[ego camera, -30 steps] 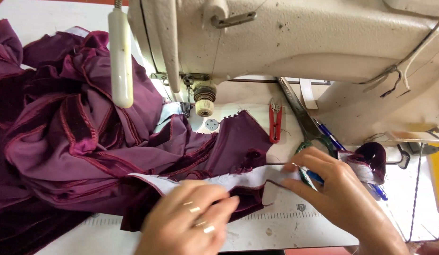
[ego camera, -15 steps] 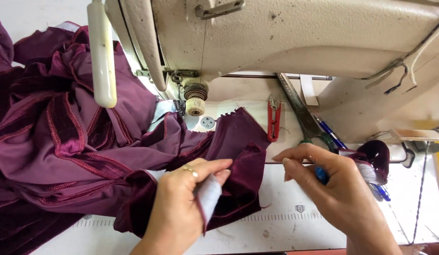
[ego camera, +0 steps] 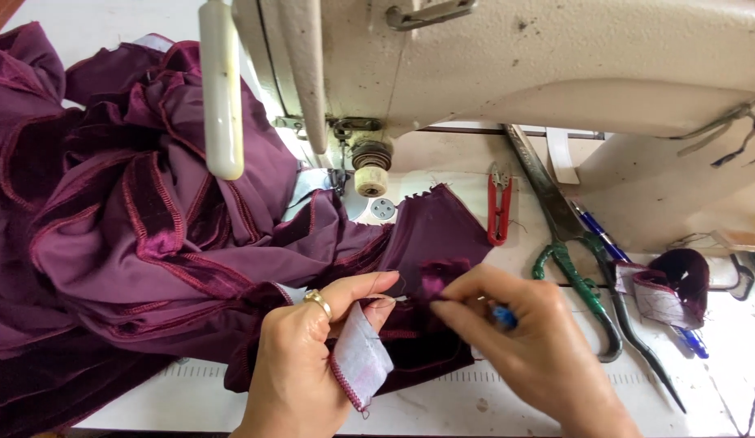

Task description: Using a seam ripper to carefully remove overlock stitches from a purple velvet garment at a sewing workstation.

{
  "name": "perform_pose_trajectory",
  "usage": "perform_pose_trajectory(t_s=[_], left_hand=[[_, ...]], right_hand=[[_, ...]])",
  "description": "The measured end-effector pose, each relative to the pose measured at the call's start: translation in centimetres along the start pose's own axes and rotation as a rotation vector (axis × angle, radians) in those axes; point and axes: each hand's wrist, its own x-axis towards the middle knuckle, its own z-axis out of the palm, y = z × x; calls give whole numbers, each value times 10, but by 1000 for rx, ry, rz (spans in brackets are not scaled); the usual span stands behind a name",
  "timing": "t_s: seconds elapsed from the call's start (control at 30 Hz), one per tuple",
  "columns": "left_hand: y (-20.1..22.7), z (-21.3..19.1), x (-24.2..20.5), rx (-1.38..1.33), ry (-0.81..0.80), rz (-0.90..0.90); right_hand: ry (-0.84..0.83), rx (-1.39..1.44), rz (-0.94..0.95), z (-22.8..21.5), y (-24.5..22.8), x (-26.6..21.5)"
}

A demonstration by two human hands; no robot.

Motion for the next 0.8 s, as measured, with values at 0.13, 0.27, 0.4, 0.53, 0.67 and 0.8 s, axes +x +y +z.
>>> perform_pose_trajectory(t_s=[0.13, 0.27, 0.4, 0.53, 0.67, 0.8], left_hand=[[7, -17, 2, 42, 80, -44], [3, -38, -2, -20, 236, -208], [37, -70, -5, 43, 526, -449], [29, -99, -17, 5, 591, -473], [2, -135, 32, 74, 239, -724], [-111, -183, -28, 136, -124, -962]], right_hand=[[75, 131, 77, -10, 5, 4], [133, 45, 330, -16, 6, 6], [129, 17, 369, -13, 13, 6], [145, 56, 407, -10, 6, 7], [193, 106, 249, -8, 2, 5], [260, 108, 373, -10, -17, 1]])
